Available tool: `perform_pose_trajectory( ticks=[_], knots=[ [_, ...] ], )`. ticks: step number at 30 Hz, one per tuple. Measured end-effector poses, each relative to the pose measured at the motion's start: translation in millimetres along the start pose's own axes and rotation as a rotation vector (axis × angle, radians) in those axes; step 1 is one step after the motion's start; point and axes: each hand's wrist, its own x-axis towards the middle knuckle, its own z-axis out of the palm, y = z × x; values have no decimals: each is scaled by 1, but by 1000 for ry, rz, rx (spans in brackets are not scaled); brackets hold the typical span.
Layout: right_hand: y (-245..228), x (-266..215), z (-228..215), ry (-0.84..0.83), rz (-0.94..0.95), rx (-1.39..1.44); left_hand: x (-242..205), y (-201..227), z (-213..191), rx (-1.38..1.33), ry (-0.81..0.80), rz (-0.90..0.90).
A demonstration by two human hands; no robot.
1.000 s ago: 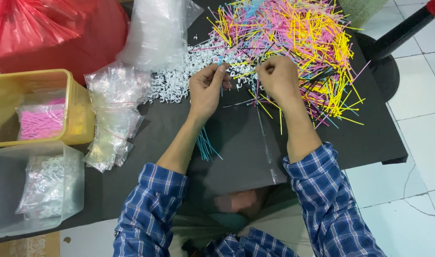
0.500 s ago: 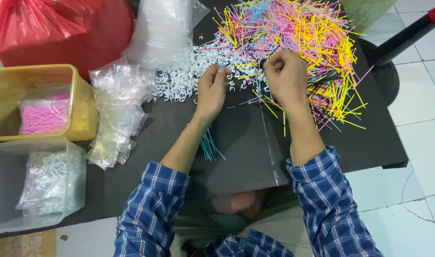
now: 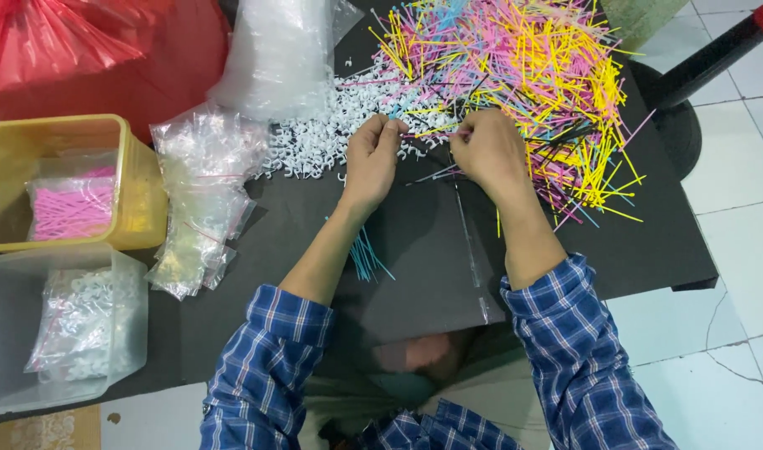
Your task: The person sorts a mixed pile of colorful cable ties on a table, picking out blue ties one by one and placing them into a neat stack. They then gather the sorted blue ties and place them into a clear plastic bag.
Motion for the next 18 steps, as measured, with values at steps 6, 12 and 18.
perform_pose_trajectory(
  ticks=[6, 12, 18],
  knots=[
    [-6, 0, -13, 252, -25, 382, 0, -4, 6, -104, 2, -18],
    [-13, 7, -15, 450, -117, 813, 1, -5, 8, -296, -30, -189],
    [-59, -20, -13, 342, -333, 762, 5, -1, 4, -520, 24, -289]
  ],
)
